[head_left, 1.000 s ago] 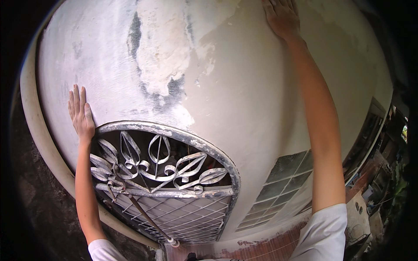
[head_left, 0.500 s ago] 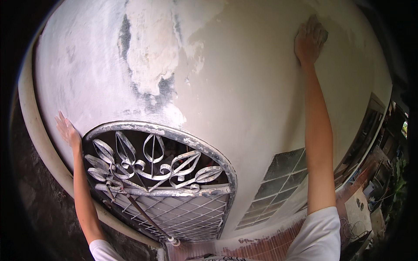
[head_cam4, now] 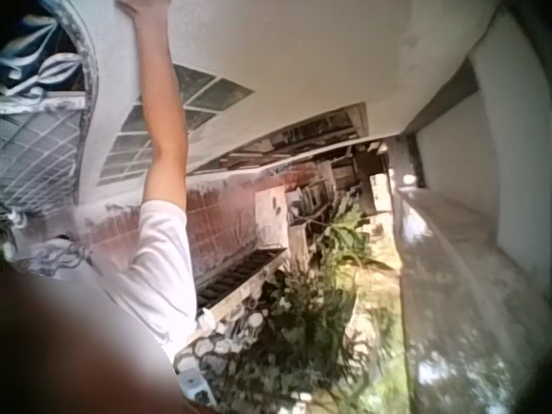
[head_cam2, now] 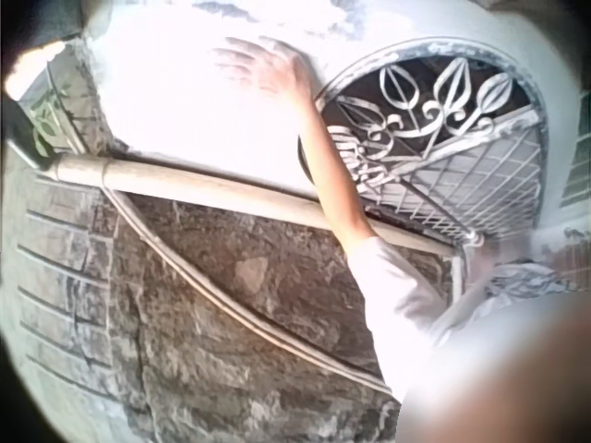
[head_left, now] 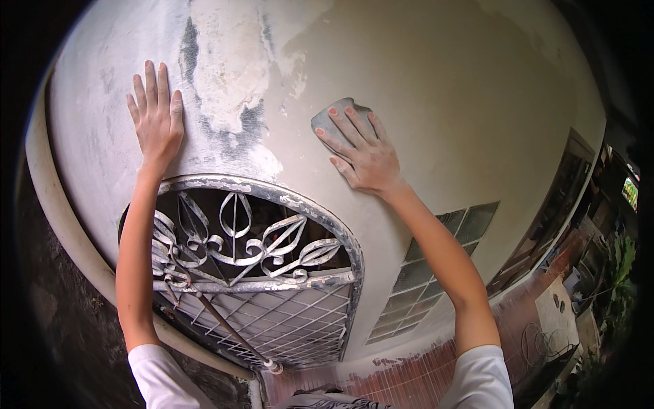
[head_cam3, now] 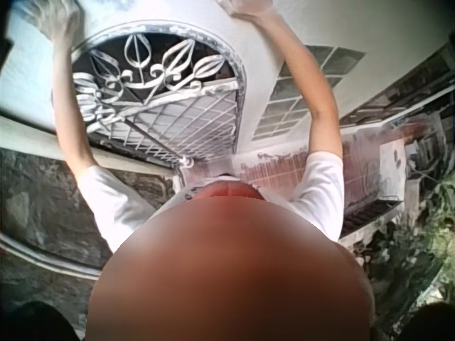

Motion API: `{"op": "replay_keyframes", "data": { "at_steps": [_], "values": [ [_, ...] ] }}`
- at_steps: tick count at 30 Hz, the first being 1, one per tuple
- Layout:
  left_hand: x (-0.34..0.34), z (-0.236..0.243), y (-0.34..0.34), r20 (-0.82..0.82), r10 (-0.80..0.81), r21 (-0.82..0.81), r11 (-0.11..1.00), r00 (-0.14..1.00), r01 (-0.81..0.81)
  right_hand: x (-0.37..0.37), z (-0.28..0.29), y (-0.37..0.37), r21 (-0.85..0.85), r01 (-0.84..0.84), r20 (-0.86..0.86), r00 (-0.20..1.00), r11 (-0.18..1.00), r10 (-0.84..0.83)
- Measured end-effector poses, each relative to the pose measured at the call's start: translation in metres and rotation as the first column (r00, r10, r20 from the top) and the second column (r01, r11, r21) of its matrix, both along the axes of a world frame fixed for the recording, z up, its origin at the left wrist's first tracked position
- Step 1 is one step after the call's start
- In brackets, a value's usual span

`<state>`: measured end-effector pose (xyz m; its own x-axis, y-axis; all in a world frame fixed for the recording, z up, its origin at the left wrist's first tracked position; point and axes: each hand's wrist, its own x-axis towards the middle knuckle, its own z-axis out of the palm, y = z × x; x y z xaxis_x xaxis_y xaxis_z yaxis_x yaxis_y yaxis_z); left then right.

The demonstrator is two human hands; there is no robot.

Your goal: The person smooths a white plastered wall using a sanding block held in the right hand while the left hand supports the surface. The person repeatedly rubs the block over the wall area above a decorative metal vent, moving the block in circular and back-and-forth motions.

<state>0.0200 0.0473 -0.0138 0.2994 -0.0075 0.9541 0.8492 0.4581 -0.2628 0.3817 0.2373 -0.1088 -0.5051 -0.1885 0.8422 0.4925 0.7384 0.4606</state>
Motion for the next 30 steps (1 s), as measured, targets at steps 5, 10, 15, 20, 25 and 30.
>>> {"op": "replay_keyframes", "data": {
  "at_steps": [5, 10, 15, 20, 25, 30],
  "values": [
    [-0.002, 0.016, -0.027, -0.21, 0.011, -0.216, 0.975, 0.978, -0.058, 0.003, 0.076, 0.036, -0.01, 0.006, -0.341, 0.94, 1.0, -0.009],
    [-0.06, 0.012, -0.073, -0.237, 0.063, -0.228, 0.966, 0.97, -0.119, 0.035, 0.142, 0.074, -0.15, 0.04, -0.591, 0.797, 0.988, -0.122],
    [-0.113, 0.007, -0.103, -0.189, 0.016, -0.136, 0.99, 0.982, -0.042, 0.032, 0.117, 0.076, -0.261, -0.002, -0.668, 0.722, 0.965, -0.179],
    [-0.145, 0.011, -0.125, -0.188, -0.014, -0.134, 0.991, 0.982, -0.011, -0.011, 0.027, 0.034, -0.206, 0.032, -0.599, 0.786, 0.978, -0.152],
    [-0.168, 0.018, -0.143, -0.224, -0.022, -0.161, 0.987, 0.974, -0.015, -0.026, -0.066, -0.007, -0.165, 0.096, -0.262, 0.955, 0.982, -0.137],
    [-0.198, 0.016, -0.165, -0.184, 0.039, -0.129, 0.99, 0.982, -0.063, -0.011, -0.081, 0.009, -0.242, 0.02, -0.471, 0.872, 0.97, -0.136]
  ]
}}
